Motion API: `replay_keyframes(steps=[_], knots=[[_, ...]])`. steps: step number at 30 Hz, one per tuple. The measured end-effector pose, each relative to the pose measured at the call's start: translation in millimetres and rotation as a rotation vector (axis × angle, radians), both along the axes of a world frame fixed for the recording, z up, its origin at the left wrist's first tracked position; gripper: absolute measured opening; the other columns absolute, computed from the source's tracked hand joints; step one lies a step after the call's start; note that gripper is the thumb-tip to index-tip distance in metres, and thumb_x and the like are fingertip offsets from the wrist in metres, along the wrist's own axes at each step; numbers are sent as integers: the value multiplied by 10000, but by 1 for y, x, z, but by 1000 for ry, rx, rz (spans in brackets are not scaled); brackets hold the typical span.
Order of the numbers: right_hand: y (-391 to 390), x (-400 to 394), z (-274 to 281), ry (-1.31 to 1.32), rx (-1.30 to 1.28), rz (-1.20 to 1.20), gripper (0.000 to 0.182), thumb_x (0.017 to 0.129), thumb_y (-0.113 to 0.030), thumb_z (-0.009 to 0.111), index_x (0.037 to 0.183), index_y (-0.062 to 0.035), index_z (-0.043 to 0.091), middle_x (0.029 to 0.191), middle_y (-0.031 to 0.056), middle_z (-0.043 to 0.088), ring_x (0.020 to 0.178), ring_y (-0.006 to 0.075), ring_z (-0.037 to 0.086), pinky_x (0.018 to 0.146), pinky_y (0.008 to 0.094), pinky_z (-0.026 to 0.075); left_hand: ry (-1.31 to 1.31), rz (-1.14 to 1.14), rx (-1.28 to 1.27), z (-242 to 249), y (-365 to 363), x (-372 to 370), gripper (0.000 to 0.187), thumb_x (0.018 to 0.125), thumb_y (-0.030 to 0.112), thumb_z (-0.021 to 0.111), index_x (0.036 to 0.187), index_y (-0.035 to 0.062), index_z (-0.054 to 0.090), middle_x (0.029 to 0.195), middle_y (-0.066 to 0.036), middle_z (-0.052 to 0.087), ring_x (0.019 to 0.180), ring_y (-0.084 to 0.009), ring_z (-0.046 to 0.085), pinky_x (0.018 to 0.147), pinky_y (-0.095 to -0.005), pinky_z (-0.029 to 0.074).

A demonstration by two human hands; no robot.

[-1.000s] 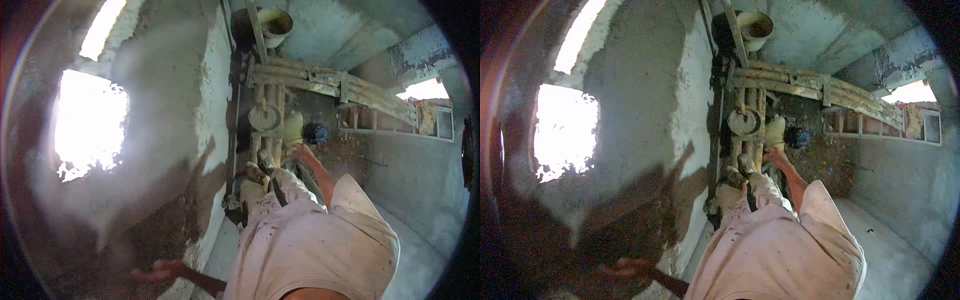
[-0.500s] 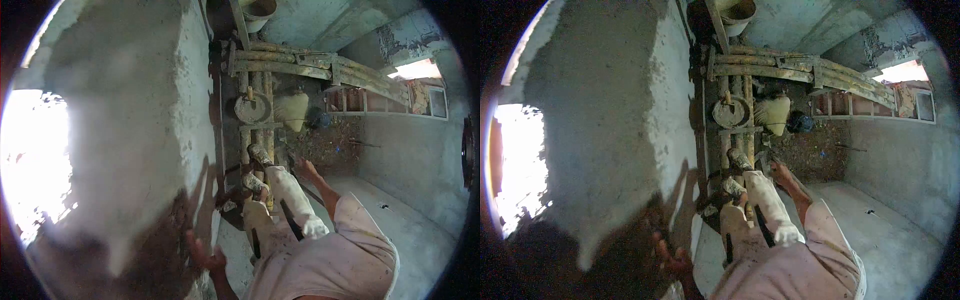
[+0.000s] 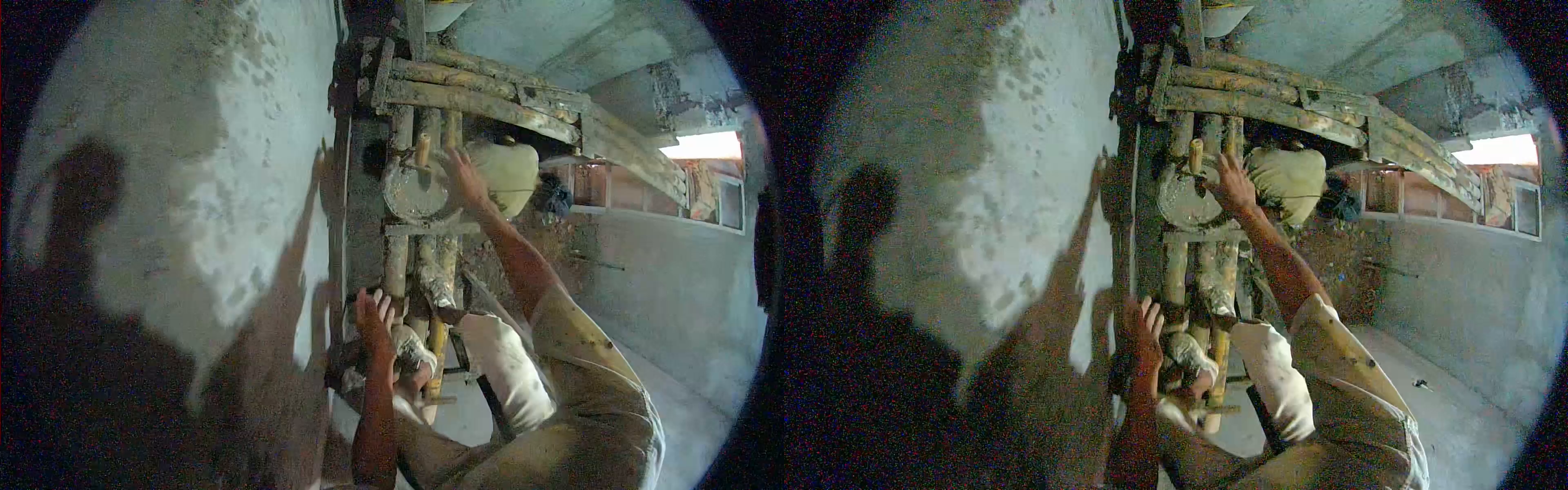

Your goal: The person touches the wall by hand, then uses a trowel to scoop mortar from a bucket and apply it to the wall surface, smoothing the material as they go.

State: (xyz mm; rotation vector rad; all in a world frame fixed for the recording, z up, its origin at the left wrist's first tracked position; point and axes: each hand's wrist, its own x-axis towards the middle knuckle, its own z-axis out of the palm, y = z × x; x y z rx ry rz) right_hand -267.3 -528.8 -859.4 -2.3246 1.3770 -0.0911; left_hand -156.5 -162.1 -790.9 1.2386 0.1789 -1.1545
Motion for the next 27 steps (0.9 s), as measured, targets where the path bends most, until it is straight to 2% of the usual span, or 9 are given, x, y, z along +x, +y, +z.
replay_keyframes(steps=[5,9,15,17,18,20,22,24,27], knots=[[-54,64,-35,375,-443,545,743,867,-310,635,1489,-205,243,1562,73,152,1350,369,306,980,507,436,-72,-54,33,-70,-97,39,722,927,456,557,1487,151,217,1500,-166,284,1367,-355,307,1095,-523,267],[-57,78,-51,481,-295,479,550,842,-302,651,1342,-142,486,1519,102,220,1322,321,348,868,430,516,-169,-180,-42,-115,-151,47,783,896,482,595,1501,187,195,1525,-153,240,1409,-327,220,1102,-544,198],[-27,54,-19,649,-259,526,198,828,-250,654,932,-89,704,916,89,667,890,270,655,829,423,492,-276,-298,-127,-186,-190,35,742,902,462,608,1482,168,252,1344,-101,475,1208,-268,479,1002,-449,369],[-35,22,-61,519,-342,703,181,839,-184,604,695,-117,691,784,83,687,689,216,646,556,355,458,-197,-429,-156,-158,-198,31,637,931,410,591,1456,165,325,1056,-45,613,960,-190,574,794,-373,469],[-45,5,-82,421,-375,719,171,833,-196,606,707,-124,697,767,88,685,668,214,641,532,374,447,-228,-365,-70,-121,-206,22,432,969,309,549,1368,161,473,828,8,599,773,-98,539,646,-293,446],[0,11,18,851,-359,724,171,850,-253,625,845,-106,711,858,1,679,873,223,656,837,425,455,-320,-416,-87,-111,-213,17,381,977,274,529,1337,151,510,834,3,597,776,-89,533,649,-277,443],[5,-5,51,847,-363,669,245,864,-247,594,1064,-121,658,996,10,659,911,227,644,821,447,451,-502,-507,-28,-95,-210,3,307,991,195,481,1266,119,591,837,2,580,753,-78,502,658,-262,433],[10,-73,54,374,-1063,743,393,870,-232,570,1248,-136,523,1077,57,633,927,290,634,778,484,458,-503,-544,-94,-98,-211,-25,330,994,210,472,1284,86,569,1048,-78,639,912,-164,582,793,-295,470],[24,-130,75,313,-616,406,510,835,-229,631,1293,-134,427,1136,130,608,942,355,623,813,505,461,-511,-525,-105,-96,-213,-38,326,978,192,497,1269,76,584,1169,-84,631,1049,-175,574,913,-311,435]])
